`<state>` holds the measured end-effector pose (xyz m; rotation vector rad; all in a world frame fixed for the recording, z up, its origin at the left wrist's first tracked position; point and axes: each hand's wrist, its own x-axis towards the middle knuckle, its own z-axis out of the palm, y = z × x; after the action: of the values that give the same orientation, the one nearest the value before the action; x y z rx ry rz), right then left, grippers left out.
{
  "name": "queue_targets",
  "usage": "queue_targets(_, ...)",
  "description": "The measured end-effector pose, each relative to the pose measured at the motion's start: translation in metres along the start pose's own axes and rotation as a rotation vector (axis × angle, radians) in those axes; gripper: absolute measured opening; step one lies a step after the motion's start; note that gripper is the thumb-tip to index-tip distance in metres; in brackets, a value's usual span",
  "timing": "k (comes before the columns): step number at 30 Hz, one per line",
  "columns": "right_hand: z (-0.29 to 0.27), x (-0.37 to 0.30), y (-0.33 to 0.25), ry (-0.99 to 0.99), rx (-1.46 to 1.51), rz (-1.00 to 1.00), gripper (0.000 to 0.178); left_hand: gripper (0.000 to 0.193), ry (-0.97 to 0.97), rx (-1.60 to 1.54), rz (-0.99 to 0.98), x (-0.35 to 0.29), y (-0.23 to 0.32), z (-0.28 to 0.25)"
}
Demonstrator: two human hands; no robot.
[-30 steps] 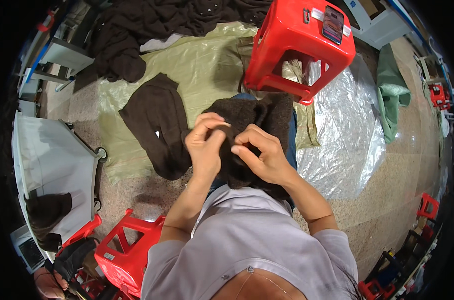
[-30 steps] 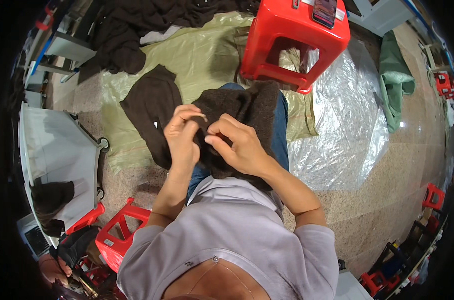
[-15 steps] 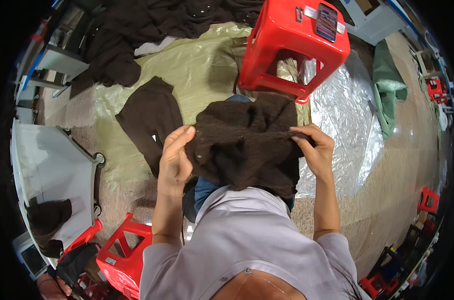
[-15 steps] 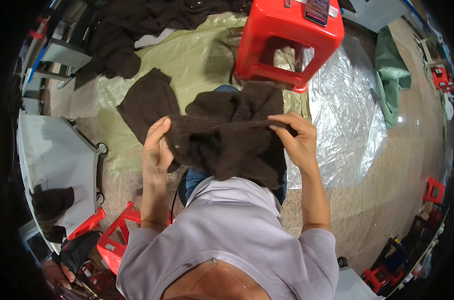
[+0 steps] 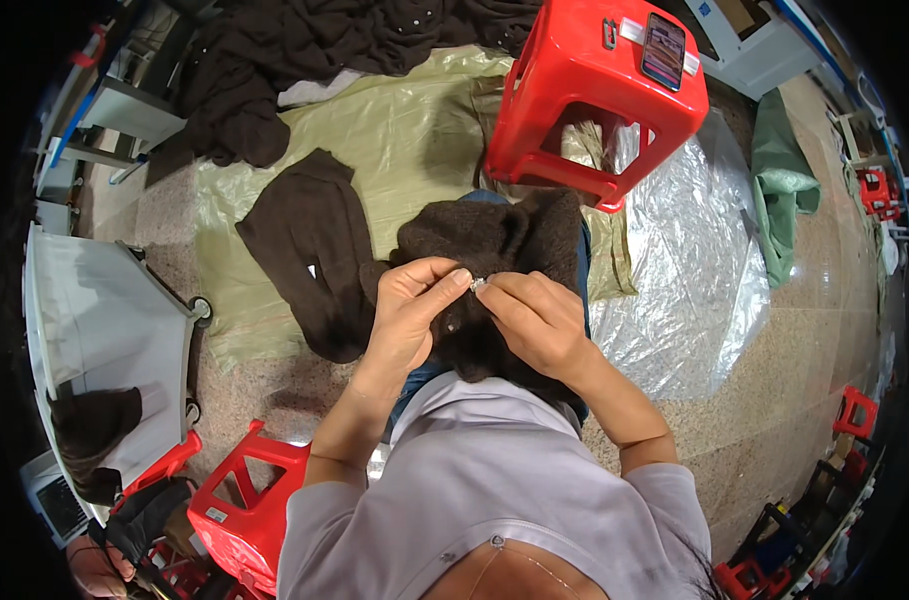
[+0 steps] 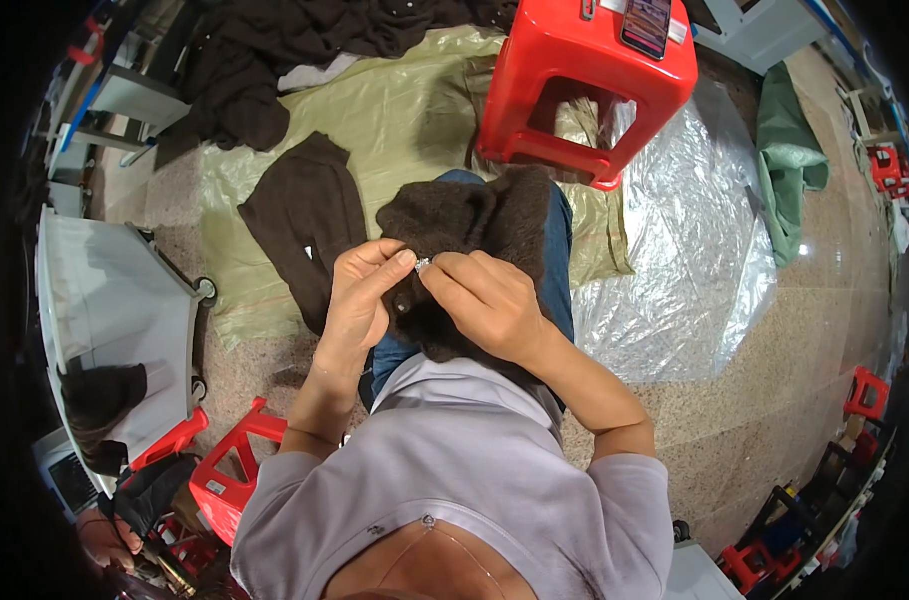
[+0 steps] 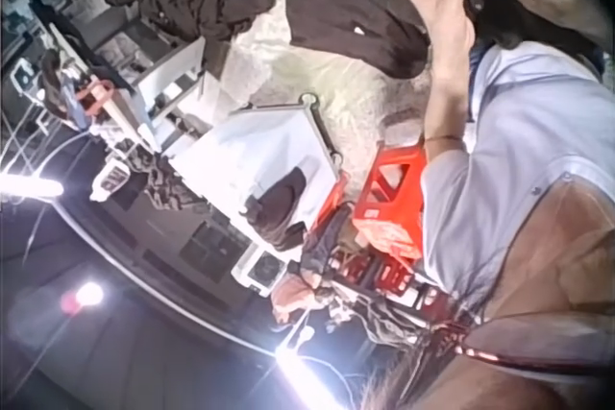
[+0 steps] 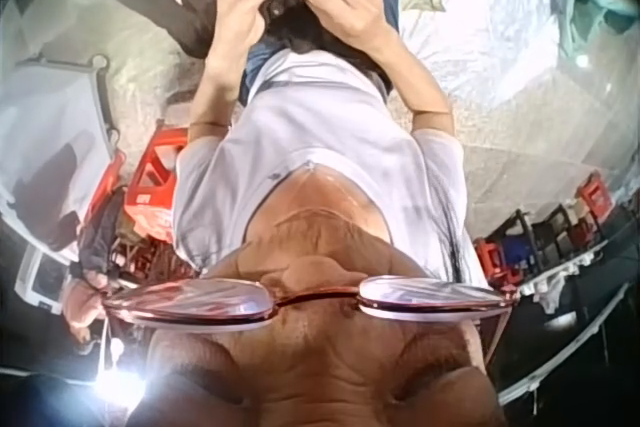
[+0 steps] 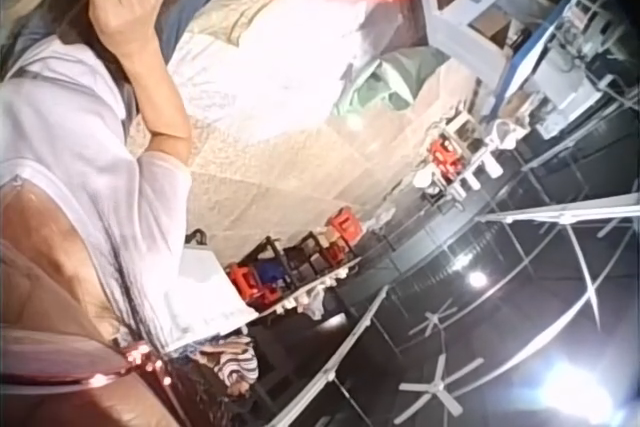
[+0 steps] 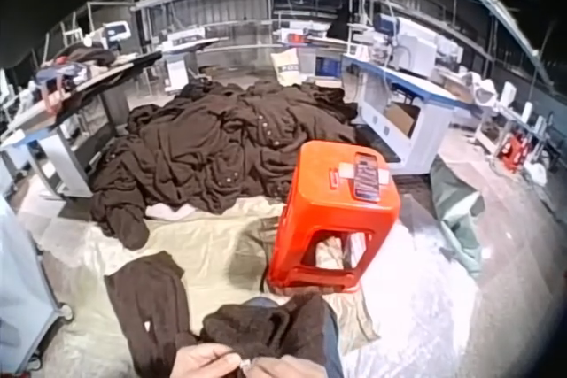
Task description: Inspecting and removing loose threads or lint from pre-cut pieces of brown fabric.
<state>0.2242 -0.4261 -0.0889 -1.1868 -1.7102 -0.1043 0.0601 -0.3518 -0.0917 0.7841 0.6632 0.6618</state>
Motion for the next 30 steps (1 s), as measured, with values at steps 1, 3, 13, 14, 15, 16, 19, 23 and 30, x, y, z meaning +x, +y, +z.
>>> queue_targets(1,0.001,0.000,0.000,-0.011,-0.006,0.007,0.029,0.012,0.025,0.006,0.036,0.000,-0.003,-0.001)
queue_targets(3,-0.002,0.001,0.001,-0.040,0.038,0.060,0.031,0.013,0.046,0.014,0.065,0.000,-0.005,-0.001)
queue_targets(13,-0.021,0.027,0.019,-0.577,0.560,0.444,0.027,0.017,-0.158,0.530,0.149,-0.007,0.011,-0.013)
queue_targets(14,-0.020,0.025,0.021,-0.671,0.510,0.385,0.026,0.017,-0.154,0.530,0.150,-0.007,0.010,-0.013)
queue_targets(15,-0.018,0.024,0.018,-0.673,0.512,0.382,0.026,0.015,-0.091,0.520,0.234,-0.006,0.007,-0.014)
queue_targets(16,-0.015,0.021,0.012,-0.594,0.440,0.361,0.024,0.013,-0.028,0.509,0.318,-0.006,0.004,-0.013)
queue_targets(19,-0.004,0.010,-0.001,-0.408,0.348,0.325,0.021,0.014,0.157,0.733,0.506,-0.011,-0.002,0.001)
queue_targets(23,0.014,-0.002,-0.017,-0.182,0.313,0.477,0.020,0.015,0.216,0.750,0.908,-0.009,-0.019,0.010)
queue_targets(30,0.007,0.004,-0.001,-0.250,0.111,0.258,0.034,0.009,0.136,0.523,0.469,-0.010,-0.008,-0.012)
